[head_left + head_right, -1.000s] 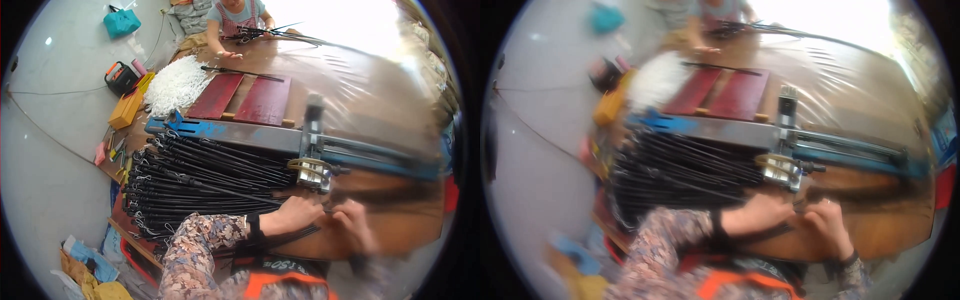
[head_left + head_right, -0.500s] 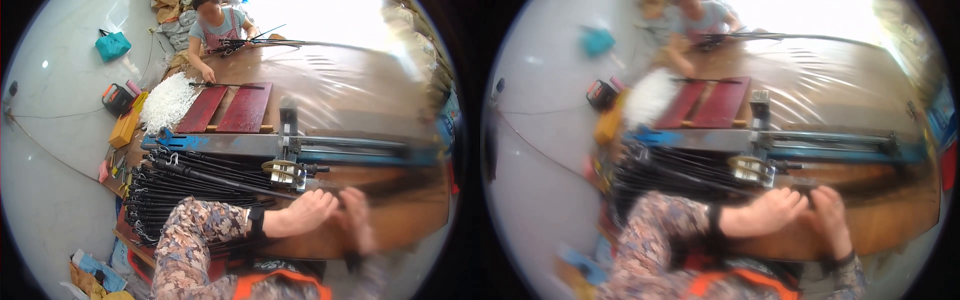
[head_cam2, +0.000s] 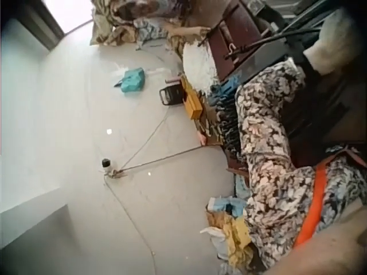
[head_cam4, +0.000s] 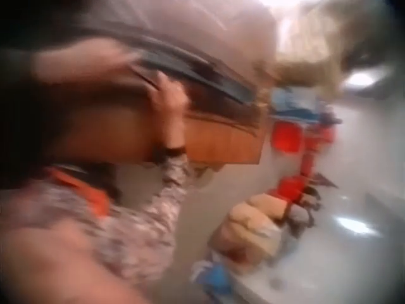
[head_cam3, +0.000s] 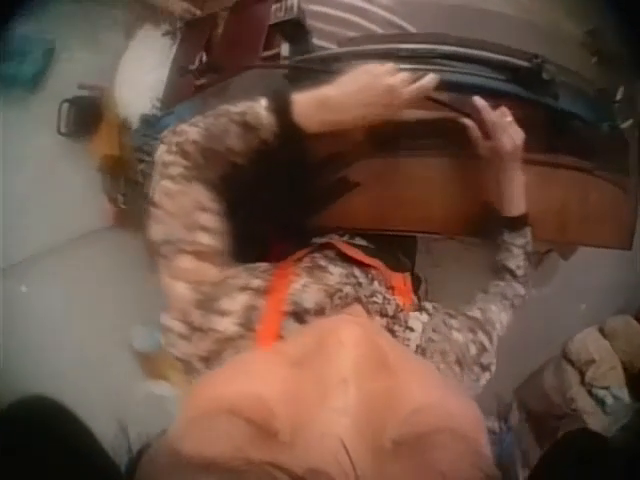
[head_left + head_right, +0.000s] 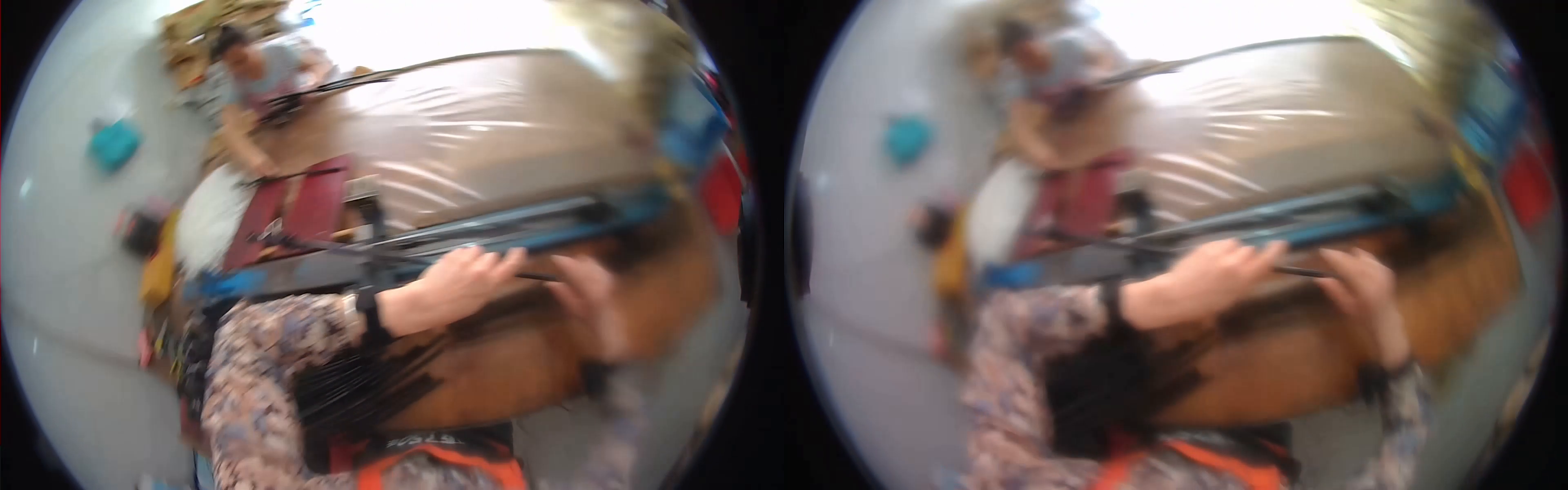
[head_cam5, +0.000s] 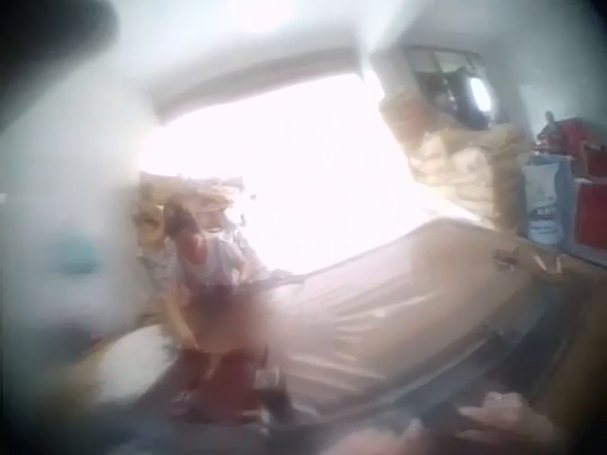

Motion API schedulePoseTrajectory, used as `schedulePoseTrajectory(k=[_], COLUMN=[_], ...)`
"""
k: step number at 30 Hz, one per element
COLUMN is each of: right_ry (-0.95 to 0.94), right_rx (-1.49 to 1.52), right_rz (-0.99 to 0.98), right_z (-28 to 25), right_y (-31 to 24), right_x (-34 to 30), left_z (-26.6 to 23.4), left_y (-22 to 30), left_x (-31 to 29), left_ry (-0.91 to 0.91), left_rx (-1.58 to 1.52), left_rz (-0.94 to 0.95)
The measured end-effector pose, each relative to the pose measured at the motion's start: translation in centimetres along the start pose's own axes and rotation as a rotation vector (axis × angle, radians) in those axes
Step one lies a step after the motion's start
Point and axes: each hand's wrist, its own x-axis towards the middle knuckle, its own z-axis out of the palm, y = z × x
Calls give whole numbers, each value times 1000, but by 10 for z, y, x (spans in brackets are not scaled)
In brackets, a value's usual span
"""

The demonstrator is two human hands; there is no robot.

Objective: Processing and organizing black metal rods using a manual sliding tool on a workbench.

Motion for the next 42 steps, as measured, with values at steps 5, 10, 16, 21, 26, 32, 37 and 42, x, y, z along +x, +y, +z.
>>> schedulePoseTrajectory(k=[5,10,16,21,26,32,37,42], right_ry=[179,233,143,154,386,239,-114,-142], right_rx=[-354,104,78,452,402,43,821,840], right_rz=[493,-27,320,133,1,7,291,-110], right_z=[28,25,47,28,58,56,28,17], right_y=[83,32,-16,20,-28,50,-40,-70], right_x=[-36,0,7,3,11,-27,100,138], left_z=[-13,-30,-38,-52,-48,-71,-198,-224], left_y=[-46,-16,-39,-36,19,-27,-7,71], left_x=[-16,5,-9,-9,-14,-130,-115,-136], left_ry=[59,-122,-69,-38,-19,300,359,371], left_rx=[-140,-150,-107,21,-111,141,37,38], left_rz=[-48,-48,-55,-94,-180,-534,-704,-870])
